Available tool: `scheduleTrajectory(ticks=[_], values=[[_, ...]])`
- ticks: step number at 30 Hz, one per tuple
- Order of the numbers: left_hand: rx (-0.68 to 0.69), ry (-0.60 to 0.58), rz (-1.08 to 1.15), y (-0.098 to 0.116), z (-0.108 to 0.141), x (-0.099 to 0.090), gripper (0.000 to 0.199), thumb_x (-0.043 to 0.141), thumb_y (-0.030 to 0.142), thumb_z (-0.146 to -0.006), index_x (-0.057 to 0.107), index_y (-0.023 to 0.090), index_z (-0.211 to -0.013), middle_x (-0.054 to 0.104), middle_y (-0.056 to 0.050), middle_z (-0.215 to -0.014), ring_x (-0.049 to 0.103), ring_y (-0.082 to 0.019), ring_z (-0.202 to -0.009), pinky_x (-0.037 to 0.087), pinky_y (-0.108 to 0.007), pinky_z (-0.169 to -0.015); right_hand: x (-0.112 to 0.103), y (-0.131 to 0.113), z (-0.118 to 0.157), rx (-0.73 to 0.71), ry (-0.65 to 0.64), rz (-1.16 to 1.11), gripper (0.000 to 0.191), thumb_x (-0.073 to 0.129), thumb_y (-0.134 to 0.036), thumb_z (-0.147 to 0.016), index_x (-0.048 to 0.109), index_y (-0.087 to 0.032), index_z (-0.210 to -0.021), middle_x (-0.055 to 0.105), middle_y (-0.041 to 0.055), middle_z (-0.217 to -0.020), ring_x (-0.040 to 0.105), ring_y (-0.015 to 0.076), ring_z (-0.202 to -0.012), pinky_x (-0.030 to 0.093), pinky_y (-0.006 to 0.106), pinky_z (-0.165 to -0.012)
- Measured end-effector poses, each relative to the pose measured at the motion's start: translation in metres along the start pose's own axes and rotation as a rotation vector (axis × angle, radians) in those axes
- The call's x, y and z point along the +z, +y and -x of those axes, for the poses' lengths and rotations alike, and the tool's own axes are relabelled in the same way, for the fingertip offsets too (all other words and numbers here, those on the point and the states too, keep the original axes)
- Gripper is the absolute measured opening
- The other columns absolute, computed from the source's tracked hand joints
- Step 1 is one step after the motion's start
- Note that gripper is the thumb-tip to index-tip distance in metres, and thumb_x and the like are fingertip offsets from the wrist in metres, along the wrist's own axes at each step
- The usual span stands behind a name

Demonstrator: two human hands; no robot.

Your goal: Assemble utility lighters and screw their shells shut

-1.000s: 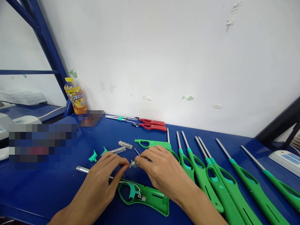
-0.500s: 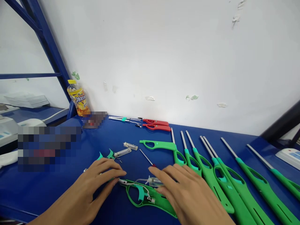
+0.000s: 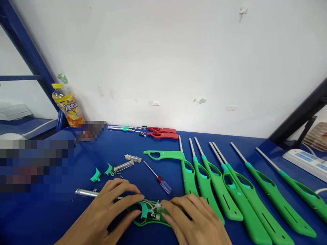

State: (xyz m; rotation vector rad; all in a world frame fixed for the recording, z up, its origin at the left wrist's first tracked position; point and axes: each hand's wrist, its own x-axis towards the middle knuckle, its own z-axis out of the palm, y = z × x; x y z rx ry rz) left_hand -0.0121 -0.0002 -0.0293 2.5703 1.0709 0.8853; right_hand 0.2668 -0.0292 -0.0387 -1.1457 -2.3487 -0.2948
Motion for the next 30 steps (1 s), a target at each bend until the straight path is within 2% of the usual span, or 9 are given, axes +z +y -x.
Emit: scheduleTrajectory(ticks=[3, 8, 10, 15, 30], values=[[0.003, -0.026, 0.005, -0.0027, 0.0016, 0.0027, 0.027, 0.061, 0.016, -0.107, 0.065, 0.029, -0.13, 0.069, -0.001, -0.119, 0.061, -0.023, -0.11, 0.055, -0.038, -0.095, 0.0004, 0.0001, -0.0004, 0.004, 0.029, -0.028, 0.028, 0.05, -0.026, -0.111, 0.072, -0.034, -0.128, 0.08, -0.0059, -0.109, 0.077, 0.0143, -0.09, 0.062, 0.026, -0.08], [0.07, 0.029, 0.014, -0.0039, 0.0004, 0.0031, 0.021, 0.057, 0.015, -0.108, 0.066, 0.027, -0.123, 0.069, -0.002, -0.109, 0.061, -0.022, -0.1, 0.054, -0.036, -0.087, -0.0001, 0.0006, 0.0015, -0.016, 0.052, -0.057, 0.027, 0.054, -0.024, -0.11, 0.073, -0.03, -0.128, 0.081, -0.0024, -0.108, 0.077, 0.0149, -0.09, 0.061, 0.026, -0.082], [0.06, 0.017, 0.012, -0.0028, 0.0006, 0.0034, 0.021, 0.056, 0.015, -0.108, 0.066, 0.027, -0.122, 0.069, -0.002, -0.11, 0.061, -0.022, -0.1, 0.053, -0.036, -0.088, -0.0012, -0.0001, 0.0023, -0.006, 0.054, -0.065, 0.028, 0.055, -0.023, -0.109, 0.073, -0.03, -0.129, 0.08, -0.0018, -0.107, 0.076, 0.0146, -0.088, 0.062, 0.025, -0.081], [0.017, -0.045, -0.015, 0.001, 0.0021, 0.003, 0.025, 0.053, 0.011, -0.108, 0.064, 0.026, -0.123, 0.067, -0.003, -0.114, 0.06, -0.023, -0.103, 0.051, -0.037, -0.09, -0.0046, -0.0027, 0.0024, 0.01, 0.021, -0.064, 0.033, 0.055, -0.019, -0.108, 0.07, -0.031, -0.135, 0.08, -0.0008, -0.109, 0.076, 0.0157, -0.09, 0.063, 0.027, -0.079], [0.068, -0.039, -0.052, -0.0013, 0.0067, 0.0035, 0.034, 0.047, 0.006, -0.108, 0.066, 0.027, -0.127, 0.067, -0.003, -0.113, 0.059, -0.02, -0.095, 0.049, -0.035, -0.089, -0.0056, 0.0024, 0.0069, -0.016, -0.035, -0.033, 0.045, 0.055, -0.01, -0.101, 0.068, -0.03, -0.139, 0.078, 0.001, -0.116, 0.075, 0.0186, -0.097, 0.063, 0.027, -0.079]])
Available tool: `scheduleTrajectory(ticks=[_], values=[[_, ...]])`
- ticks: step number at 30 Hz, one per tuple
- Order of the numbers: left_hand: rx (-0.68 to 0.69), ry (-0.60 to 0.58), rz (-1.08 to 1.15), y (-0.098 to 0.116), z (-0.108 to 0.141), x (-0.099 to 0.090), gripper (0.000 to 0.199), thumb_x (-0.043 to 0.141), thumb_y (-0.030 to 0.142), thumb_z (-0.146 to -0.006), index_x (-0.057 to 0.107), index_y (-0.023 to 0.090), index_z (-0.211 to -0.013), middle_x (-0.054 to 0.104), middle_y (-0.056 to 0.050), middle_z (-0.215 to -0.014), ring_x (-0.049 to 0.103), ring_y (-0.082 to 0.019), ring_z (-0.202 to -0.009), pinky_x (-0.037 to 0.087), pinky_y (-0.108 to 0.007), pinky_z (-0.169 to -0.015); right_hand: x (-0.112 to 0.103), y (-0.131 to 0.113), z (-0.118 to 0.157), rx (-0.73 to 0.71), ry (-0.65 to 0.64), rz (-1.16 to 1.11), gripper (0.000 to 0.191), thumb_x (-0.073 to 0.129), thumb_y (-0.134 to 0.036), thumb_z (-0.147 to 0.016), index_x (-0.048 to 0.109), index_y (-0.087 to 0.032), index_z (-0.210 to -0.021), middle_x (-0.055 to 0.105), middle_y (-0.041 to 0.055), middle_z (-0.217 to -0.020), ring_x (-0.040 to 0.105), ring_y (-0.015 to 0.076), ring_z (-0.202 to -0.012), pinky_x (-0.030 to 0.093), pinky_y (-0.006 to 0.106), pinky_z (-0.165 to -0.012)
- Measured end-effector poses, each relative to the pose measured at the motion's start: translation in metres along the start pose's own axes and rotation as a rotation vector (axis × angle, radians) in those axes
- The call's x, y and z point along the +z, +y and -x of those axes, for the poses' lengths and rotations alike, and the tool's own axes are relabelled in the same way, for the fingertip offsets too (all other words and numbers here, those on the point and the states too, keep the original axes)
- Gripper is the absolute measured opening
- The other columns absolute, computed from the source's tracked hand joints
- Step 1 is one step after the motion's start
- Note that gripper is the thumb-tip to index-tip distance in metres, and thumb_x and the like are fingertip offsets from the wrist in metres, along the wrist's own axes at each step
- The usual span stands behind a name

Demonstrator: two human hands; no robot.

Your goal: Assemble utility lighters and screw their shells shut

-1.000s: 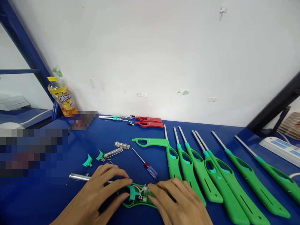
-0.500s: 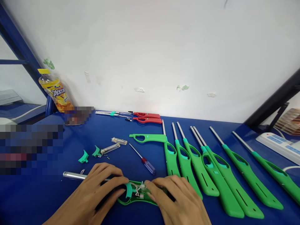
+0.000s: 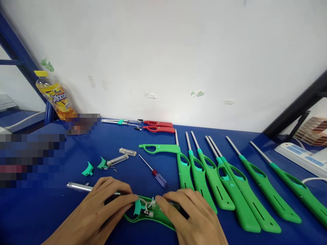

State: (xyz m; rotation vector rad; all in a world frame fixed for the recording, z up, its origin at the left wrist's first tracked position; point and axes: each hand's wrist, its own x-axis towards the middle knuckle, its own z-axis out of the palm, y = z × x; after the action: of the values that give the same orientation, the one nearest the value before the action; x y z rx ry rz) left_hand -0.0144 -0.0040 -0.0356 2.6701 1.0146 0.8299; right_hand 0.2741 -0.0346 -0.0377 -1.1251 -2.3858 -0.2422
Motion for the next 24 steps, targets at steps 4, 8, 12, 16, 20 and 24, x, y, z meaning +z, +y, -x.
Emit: scheduleTrajectory(ticks=[4, 8, 12, 16, 20, 24], values=[[-0.031, 0.041, 0.016, 0.005, 0.0, 0.0, 0.034, 0.045, 0.006, -0.109, 0.066, 0.027, -0.126, 0.066, -0.004, -0.111, 0.058, -0.02, -0.095, 0.048, -0.035, -0.087, -0.001, -0.001, 0.001, 0.0, -0.005, -0.02, 0.046, 0.055, -0.009, -0.1, 0.069, -0.03, -0.138, 0.078, 0.0008, -0.116, 0.074, 0.018, -0.097, 0.062, 0.026, -0.081], [-0.041, 0.018, -0.001, 0.006, 0.002, 0.002, 0.036, 0.044, 0.005, -0.107, 0.066, 0.027, -0.125, 0.065, -0.005, -0.112, 0.056, -0.021, -0.094, 0.048, -0.034, -0.086, -0.001, -0.001, 0.001, -0.006, -0.019, -0.025, 0.043, 0.055, -0.013, -0.102, 0.068, -0.031, -0.139, 0.079, -0.0006, -0.115, 0.074, 0.0175, -0.094, 0.061, 0.027, -0.079], [0.026, 0.079, -0.015, 0.0, 0.001, 0.005, 0.037, 0.043, 0.004, -0.103, 0.067, 0.025, -0.122, 0.067, -0.005, -0.109, 0.058, -0.02, -0.089, 0.048, -0.033, -0.083, -0.003, -0.002, 0.001, -0.001, -0.044, -0.037, 0.045, 0.055, -0.011, -0.101, 0.068, -0.032, -0.139, 0.079, -0.0003, -0.117, 0.074, 0.0178, -0.095, 0.061, 0.027, -0.081], [0.053, 0.051, -0.064, 0.001, -0.004, 0.001, 0.036, 0.043, 0.003, -0.1, 0.067, 0.023, -0.119, 0.072, -0.003, -0.11, 0.063, -0.02, -0.092, 0.049, -0.034, -0.084, -0.004, -0.003, 0.001, 0.008, -0.058, -0.052, 0.049, 0.055, -0.01, -0.098, 0.068, -0.031, -0.14, 0.079, 0.0003, -0.115, 0.074, 0.0182, -0.094, 0.06, 0.027, -0.081], [0.021, -0.035, -0.089, 0.008, -0.006, -0.007, 0.014, 0.058, 0.025, -0.109, 0.065, 0.025, -0.121, 0.073, 0.0, -0.117, 0.066, -0.022, -0.102, 0.048, -0.038, -0.095, -0.004, -0.006, 0.0, 0.02, -0.048, -0.081, 0.048, 0.055, -0.009, -0.098, 0.068, -0.031, -0.139, 0.078, -0.0002, -0.111, 0.073, 0.0167, -0.089, 0.06, 0.027, -0.079], [0.005, -0.035, -0.108, 0.008, -0.003, -0.007, 0.026, 0.074, 0.038, -0.102, 0.064, 0.026, -0.123, 0.073, -0.001, -0.116, 0.067, -0.025, -0.103, 0.048, -0.041, -0.096, -0.003, -0.011, -0.002, 0.045, 0.016, -0.118, 0.037, 0.054, -0.012, -0.104, 0.072, -0.029, -0.132, 0.078, 0.0016, -0.105, 0.072, 0.0156, -0.085, 0.059, 0.027, -0.075]])
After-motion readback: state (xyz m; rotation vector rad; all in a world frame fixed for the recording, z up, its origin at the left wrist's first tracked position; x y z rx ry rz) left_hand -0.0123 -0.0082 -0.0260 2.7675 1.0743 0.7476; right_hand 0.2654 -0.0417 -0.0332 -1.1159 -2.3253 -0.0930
